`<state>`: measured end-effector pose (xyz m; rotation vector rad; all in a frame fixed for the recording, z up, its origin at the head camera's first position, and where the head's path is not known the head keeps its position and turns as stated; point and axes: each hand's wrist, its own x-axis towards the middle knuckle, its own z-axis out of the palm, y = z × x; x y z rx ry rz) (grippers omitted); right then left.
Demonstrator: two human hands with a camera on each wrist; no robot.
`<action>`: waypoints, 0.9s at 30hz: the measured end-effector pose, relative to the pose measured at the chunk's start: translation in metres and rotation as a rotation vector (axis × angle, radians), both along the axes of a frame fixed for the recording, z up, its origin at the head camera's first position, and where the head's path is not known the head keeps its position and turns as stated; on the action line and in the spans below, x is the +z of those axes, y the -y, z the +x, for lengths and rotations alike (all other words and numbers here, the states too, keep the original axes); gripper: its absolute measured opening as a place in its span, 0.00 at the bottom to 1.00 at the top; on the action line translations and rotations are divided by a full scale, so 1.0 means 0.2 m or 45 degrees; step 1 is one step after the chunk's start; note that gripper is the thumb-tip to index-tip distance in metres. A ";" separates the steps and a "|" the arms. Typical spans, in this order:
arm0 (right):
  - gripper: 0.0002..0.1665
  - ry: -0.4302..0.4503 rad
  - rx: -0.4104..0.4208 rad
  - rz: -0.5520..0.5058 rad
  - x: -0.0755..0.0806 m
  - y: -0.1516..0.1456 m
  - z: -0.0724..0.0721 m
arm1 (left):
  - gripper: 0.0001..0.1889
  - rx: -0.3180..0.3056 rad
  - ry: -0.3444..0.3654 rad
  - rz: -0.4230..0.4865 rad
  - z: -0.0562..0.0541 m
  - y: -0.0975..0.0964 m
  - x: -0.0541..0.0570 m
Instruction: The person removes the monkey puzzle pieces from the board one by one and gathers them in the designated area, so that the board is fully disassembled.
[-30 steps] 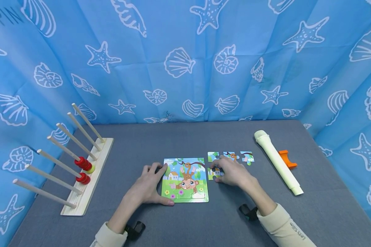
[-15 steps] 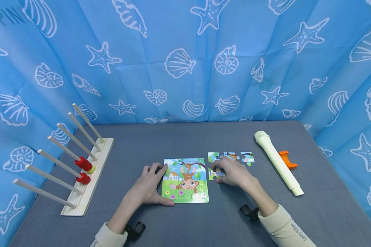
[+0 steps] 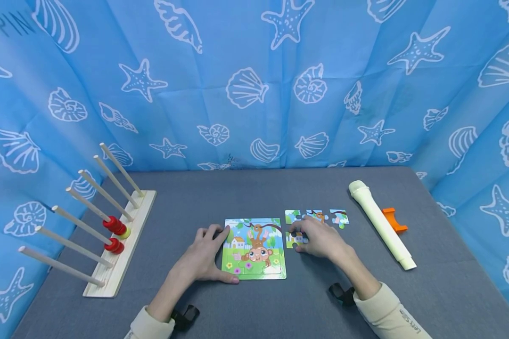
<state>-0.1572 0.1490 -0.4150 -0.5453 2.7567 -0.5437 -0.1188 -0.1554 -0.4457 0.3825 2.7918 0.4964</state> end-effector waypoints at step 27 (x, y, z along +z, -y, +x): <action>0.23 -0.032 0.013 -0.064 0.02 0.03 0.01 | 0.68 0.005 -0.007 -0.001 0.00 0.00 -0.01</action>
